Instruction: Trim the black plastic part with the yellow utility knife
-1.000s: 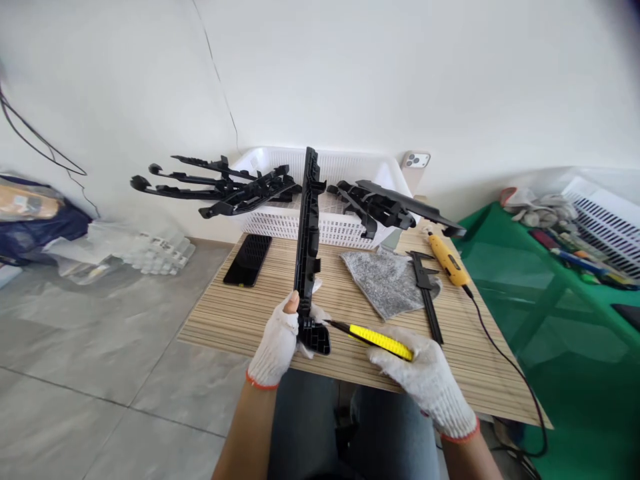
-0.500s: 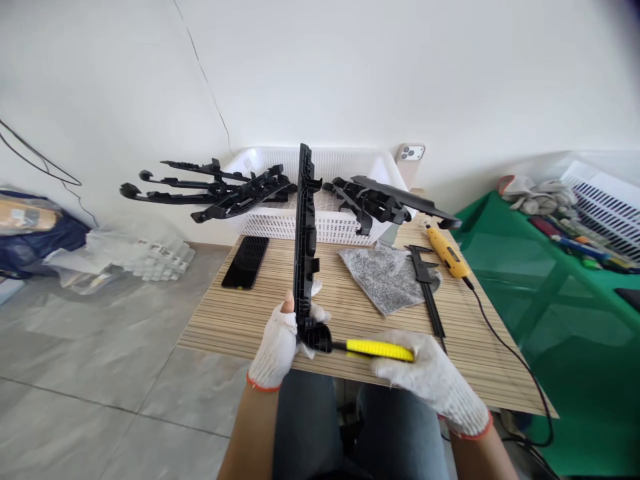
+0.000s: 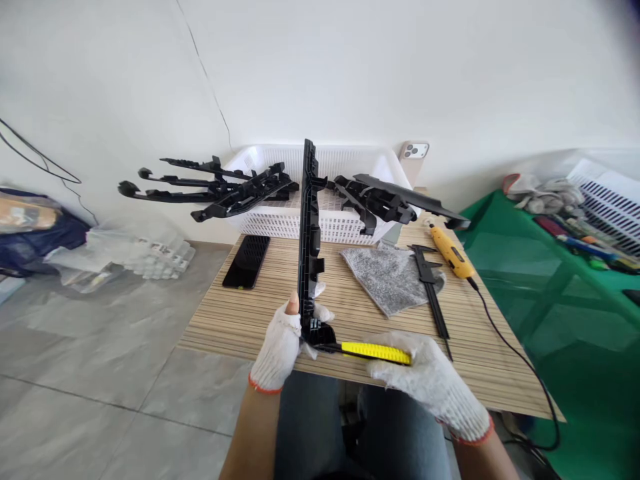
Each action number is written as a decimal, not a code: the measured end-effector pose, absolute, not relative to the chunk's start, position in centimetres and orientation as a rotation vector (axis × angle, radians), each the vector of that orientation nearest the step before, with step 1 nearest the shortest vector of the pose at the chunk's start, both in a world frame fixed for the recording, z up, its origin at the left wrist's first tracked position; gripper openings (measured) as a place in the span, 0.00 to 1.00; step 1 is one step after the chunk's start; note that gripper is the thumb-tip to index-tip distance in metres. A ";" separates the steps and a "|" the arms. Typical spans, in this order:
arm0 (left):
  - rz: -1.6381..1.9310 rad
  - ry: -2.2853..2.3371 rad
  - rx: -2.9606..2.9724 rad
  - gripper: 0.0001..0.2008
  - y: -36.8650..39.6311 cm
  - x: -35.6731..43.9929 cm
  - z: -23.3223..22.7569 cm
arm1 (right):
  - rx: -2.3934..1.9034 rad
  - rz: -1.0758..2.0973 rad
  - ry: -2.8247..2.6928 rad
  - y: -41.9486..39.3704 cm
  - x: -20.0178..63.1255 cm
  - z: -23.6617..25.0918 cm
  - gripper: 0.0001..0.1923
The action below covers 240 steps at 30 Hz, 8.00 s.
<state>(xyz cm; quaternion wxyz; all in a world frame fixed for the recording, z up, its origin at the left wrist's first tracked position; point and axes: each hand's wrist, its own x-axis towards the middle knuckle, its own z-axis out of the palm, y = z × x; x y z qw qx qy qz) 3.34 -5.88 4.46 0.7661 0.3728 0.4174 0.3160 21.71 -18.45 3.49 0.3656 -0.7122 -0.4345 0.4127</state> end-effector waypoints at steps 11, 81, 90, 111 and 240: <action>0.662 0.889 0.855 0.51 -5.7 3.2 3.6 | -1.802 1.028 -1.099 -18.4 21.6 3.4 0.22; 0.699 0.933 0.953 0.46 -6.2 3.2 4.5 | -1.805 1.001 -1.136 -18.0 22.1 3.2 0.24; 0.696 0.945 0.988 0.46 -6.2 3.2 4.3 | -1.815 0.994 -1.120 -18.1 21.9 3.2 0.24; 0.689 0.948 1.016 0.47 -6.1 3.2 4.6 | -1.805 1.008 -1.151 -18.0 21.9 3.2 0.23; 0.670 0.908 0.961 0.31 -4.3 2.0 -0.4 | -2.045 0.598 -1.993 -10.0 25.5 6.8 0.15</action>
